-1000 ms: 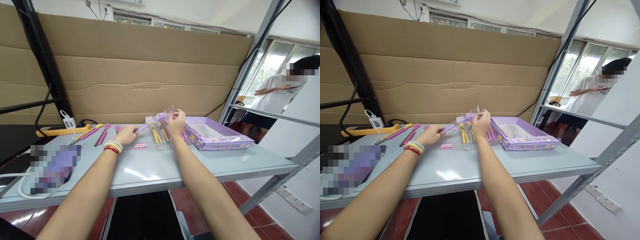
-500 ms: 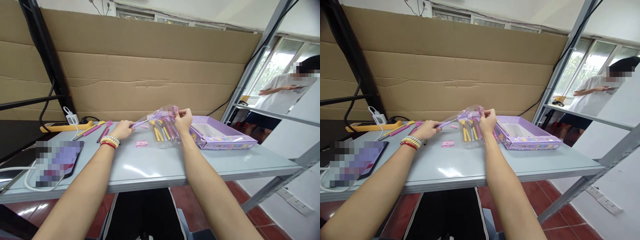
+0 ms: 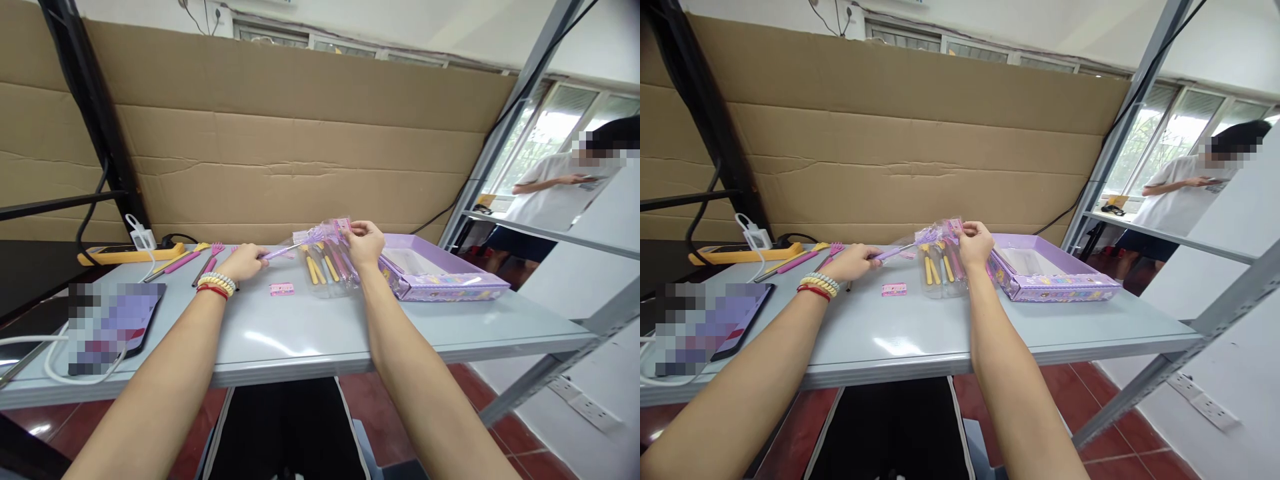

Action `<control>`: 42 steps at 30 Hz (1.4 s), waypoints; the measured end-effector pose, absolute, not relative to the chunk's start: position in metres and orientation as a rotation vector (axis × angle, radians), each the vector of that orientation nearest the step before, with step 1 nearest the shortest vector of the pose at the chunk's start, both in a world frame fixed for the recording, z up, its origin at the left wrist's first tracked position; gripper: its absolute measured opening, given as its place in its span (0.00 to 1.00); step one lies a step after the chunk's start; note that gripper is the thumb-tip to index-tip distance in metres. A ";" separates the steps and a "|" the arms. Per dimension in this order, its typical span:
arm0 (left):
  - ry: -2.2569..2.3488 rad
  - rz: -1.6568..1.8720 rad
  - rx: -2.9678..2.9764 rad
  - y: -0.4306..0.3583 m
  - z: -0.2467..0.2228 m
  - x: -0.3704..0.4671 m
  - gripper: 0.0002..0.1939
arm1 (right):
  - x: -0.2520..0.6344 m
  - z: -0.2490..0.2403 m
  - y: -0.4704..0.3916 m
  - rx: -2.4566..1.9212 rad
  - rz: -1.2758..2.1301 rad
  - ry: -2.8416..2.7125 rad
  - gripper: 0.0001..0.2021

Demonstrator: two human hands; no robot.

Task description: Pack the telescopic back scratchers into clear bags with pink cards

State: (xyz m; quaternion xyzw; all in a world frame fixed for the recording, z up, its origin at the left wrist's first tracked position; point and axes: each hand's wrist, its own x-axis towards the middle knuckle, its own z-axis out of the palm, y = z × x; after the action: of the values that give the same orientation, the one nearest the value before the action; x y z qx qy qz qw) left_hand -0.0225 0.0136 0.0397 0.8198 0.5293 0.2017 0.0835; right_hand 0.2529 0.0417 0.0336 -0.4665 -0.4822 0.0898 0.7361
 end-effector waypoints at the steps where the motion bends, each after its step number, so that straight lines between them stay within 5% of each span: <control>1: 1.579 0.606 2.447 0.014 0.040 -0.023 0.12 | 0.253 0.033 0.043 -1.013 0.218 -1.073 0.10; 13: 1.439 0.627 2.360 0.019 0.033 -0.024 0.13 | 0.250 0.035 0.035 -0.980 0.073 -1.040 0.07; 42: 1.515 0.557 2.346 0.020 0.038 -0.037 0.12 | 0.261 0.036 0.033 -0.820 0.723 -1.207 0.16</control>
State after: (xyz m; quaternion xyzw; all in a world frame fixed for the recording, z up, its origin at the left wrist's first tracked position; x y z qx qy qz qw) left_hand -0.0365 0.0200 0.0384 0.8149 0.5264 0.1936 0.1464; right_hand 0.2606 0.0334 0.0357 -0.3662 -0.5390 0.3228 0.6864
